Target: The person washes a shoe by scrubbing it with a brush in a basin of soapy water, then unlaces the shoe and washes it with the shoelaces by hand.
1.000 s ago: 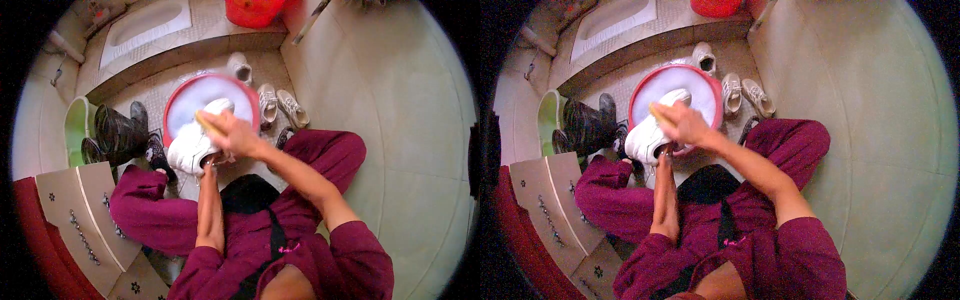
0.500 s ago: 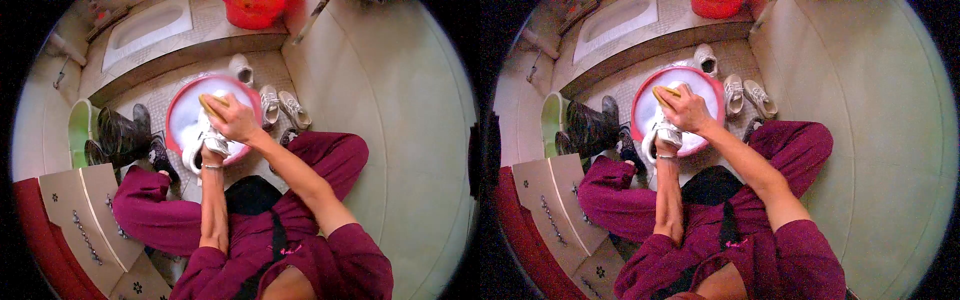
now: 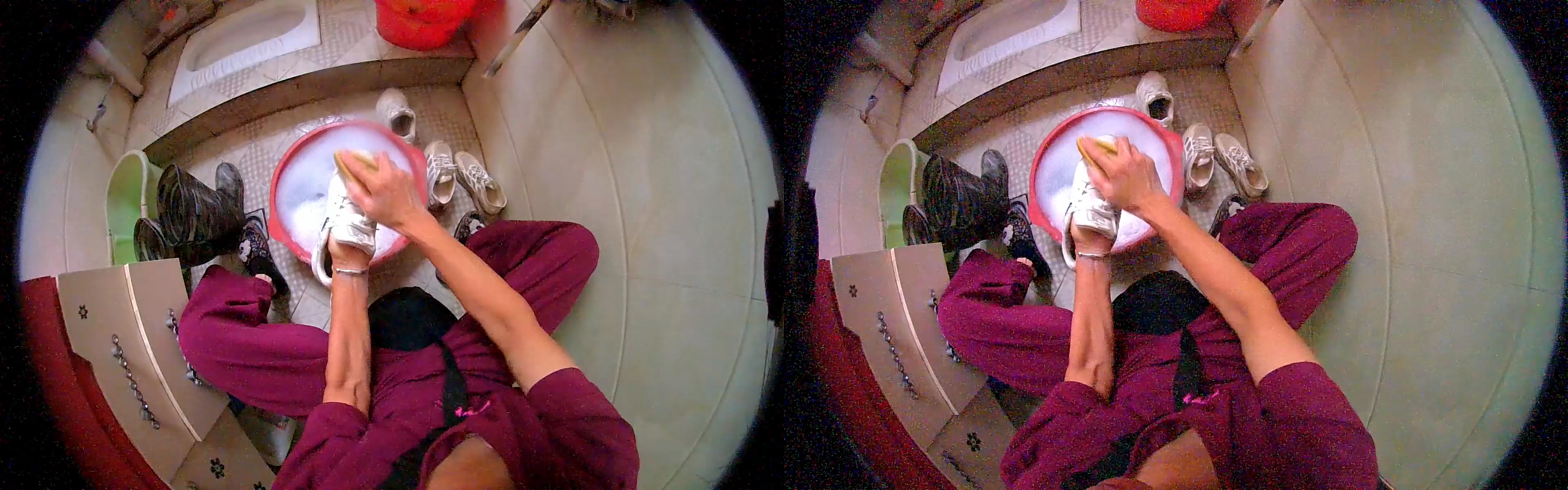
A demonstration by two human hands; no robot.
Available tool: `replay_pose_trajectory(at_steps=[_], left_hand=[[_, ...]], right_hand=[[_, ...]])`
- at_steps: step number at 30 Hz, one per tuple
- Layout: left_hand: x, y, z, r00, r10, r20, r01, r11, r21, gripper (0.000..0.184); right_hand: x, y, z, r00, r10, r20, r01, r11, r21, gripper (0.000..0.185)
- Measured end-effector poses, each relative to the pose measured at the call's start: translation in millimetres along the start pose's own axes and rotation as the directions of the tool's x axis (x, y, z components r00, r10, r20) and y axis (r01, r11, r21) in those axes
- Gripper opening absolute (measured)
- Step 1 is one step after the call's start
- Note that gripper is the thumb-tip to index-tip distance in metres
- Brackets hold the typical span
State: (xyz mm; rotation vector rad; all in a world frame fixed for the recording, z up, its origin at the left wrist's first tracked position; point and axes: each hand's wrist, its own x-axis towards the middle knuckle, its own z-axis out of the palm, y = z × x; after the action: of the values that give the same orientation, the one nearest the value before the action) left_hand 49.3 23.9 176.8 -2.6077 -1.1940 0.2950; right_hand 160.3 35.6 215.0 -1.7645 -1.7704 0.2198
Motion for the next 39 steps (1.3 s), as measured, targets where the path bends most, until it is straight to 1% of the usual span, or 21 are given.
replay_pose_trajectory(at_steps=[1, 2, 4, 5, 8, 9, 10, 12, 13, 14, 17, 21, 22, 23, 25, 27, 28, 30, 31, 32, 39], left_hand=[[3.6, -3.9, -10.5, 0.999, 0.018, 0.030, -0.016, 0.998, -0.062, 0.052], [8.8, 1.4, 22.0, 0.996, 0.048, -0.070, 0.004, 0.795, 0.607, 0.050], [1.9, -1.5, -3.5, 0.984, -0.032, 0.174, 0.056, 0.989, -0.136, 0.047], [3.7, 1.0, 40.8, 0.988, -0.080, -0.134, 0.035, 0.949, -0.313, 0.047], [-8.8, 0.8, 44.4, 0.989, -0.131, -0.074, 0.094, 0.923, -0.373, 0.047], [-3.6, 10.2, 84.3, 0.996, -0.016, -0.083, 0.050, 0.901, 0.430, 0.046], [1.7, 19.5, 124.0, 0.991, 0.099, -0.090, 0.058, 0.292, 0.955, 0.046], [-7.4, 25.0, 137.9, 0.994, -0.073, 0.077, -0.092, -0.955, 0.282, 0.051], [2.1, 18.2, 115.1, 0.995, -0.071, 0.067, -0.087, -0.957, 0.278, 0.051], [7.2, 12.0, 71.7, 0.997, 0.048, 0.064, -0.026, -0.562, 0.827, 0.048], [8.3, 15.1, 74.4, 0.997, -0.044, -0.061, -0.001, -0.821, 0.570, 0.045], [-7.1, 4.4, 57.1, 0.986, 0.042, -0.159, 0.149, 0.183, 0.972, 0.047], [-7.6, 4.4, 52.4, 0.989, -0.046, -0.143, 0.117, 0.832, 0.543, 0.048], [-7.9, 5.6, 51.4, 0.993, -0.097, -0.073, 0.078, 0.971, -0.226, 0.050], [-10.5, 10.4, 73.5, 0.965, -0.161, -0.206, 0.054, 0.894, -0.445, 0.053], [-1.4, -1.2, 25.3, 0.987, -0.149, 0.055, 0.155, 0.979, -0.130, 0.044], [4.9, -9.8, 40.5, 0.969, -0.106, -0.223, 0.094, 0.993, -0.065, 0.039], [3.9, -14.3, 48.3, 0.914, -0.318, -0.250, 0.014, 0.642, -0.767, 0.044], [2.5, -23.0, 32.9, 0.968, -0.132, -0.214, 0.121, 0.990, -0.066, 0.046], [1.8, -23.7, 41.6, 0.966, -0.145, -0.212, 0.134, 0.989, -0.065, 0.046], [-16.9, -8.4, 67.8, 0.980, -0.200, 0.000, 0.153, 0.753, -0.640, 0.051]], right_hand=[[9.0, 2.2, 2.4, 0.999, -0.012, -0.051, 0.010, 0.999, -0.046, 0.047], [13.8, 3.0, 4.4, 0.999, -0.010, -0.052, 0.008, 0.999, -0.039, 0.047], [21.3, 5.1, 8.4, 0.995, 0.059, -0.076, -0.059, 0.998, -0.009, 0.047], [12.8, 3.4, 9.9, 0.995, 0.050, -0.080, -0.052, 0.999, -0.012, 0.047], [-60.5, 0.8, 18.0, 0.997, 0.082, 0.009, -0.082, 0.959, 0.272, 0.050], [-69.9, 3.7, 18.5, 0.995, 0.100, 0.027, -0.103, 0.936, 0.337, 0.051], [-66.9, 11.6, 25.3, 0.998, 0.062, 0.002, -0.059, 0.942, 0.330, 0.050], [-38.9, 4.0, 9.8, 0.996, 0.075, 0.049, -0.081, 0.990, 0.112, 0.045], [-22.1, 4.2, 9.1, 0.998, 0.060, 0.017, -0.061, 0.996, 0.065, 0.044], [-6.3, 6.7, 10.4, 0.998, 0.067, 0.017, -0.068, 0.996, 0.062, 0.044], [17.2, 10.3, 11.1, 0.987, 0.122, -0.106, -0.130, 0.989, -0.068, 0.044], [-50.1, -5.9, 15.5, 0.998, 0.068, -0.014, -0.062, 0.964, 0.260, 0.047], [-59.1, -1.9, 19.3, 0.997, 0.077, -0.029, -0.065, 0.952, 0.298, 0.047], [-65.5, 3.5, 24.6, 0.995, 0.089, -0.042, -0.070, 0.940, 0.334, 0.048], [-36.6, 1.6, 19.1, 0.997, 0.080, 0.012, -0.080, 0.982, 0.169, 0.049], [-9.2, 2.3, 22.6, 1.000, 0.017, -0.024, -0.014, 0.991, 0.132, 0.049], [1.9, -0.2, 24.9, 0.999, 0.041, 0.009, -0.042, 0.993, 0.108, 0.049], [15.0, -8.2, 30.5, 0.995, 0.071, 0.063, -0.076, 0.994, 0.077, 0.048], [14.9, -9.5, 32.4, 0.996, 0.061, 0.065, -0.066, 0.994, 0.083, 0.048], [12.5, -14.2, 36.7, 0.995, 0.091, 0.047, -0.096, 0.991, 0.096, 0.049], [-48.5, -2.4, 29.3, 0.984, 0.009, 0.180, -0.077, 0.924, 0.376, 0.046]])
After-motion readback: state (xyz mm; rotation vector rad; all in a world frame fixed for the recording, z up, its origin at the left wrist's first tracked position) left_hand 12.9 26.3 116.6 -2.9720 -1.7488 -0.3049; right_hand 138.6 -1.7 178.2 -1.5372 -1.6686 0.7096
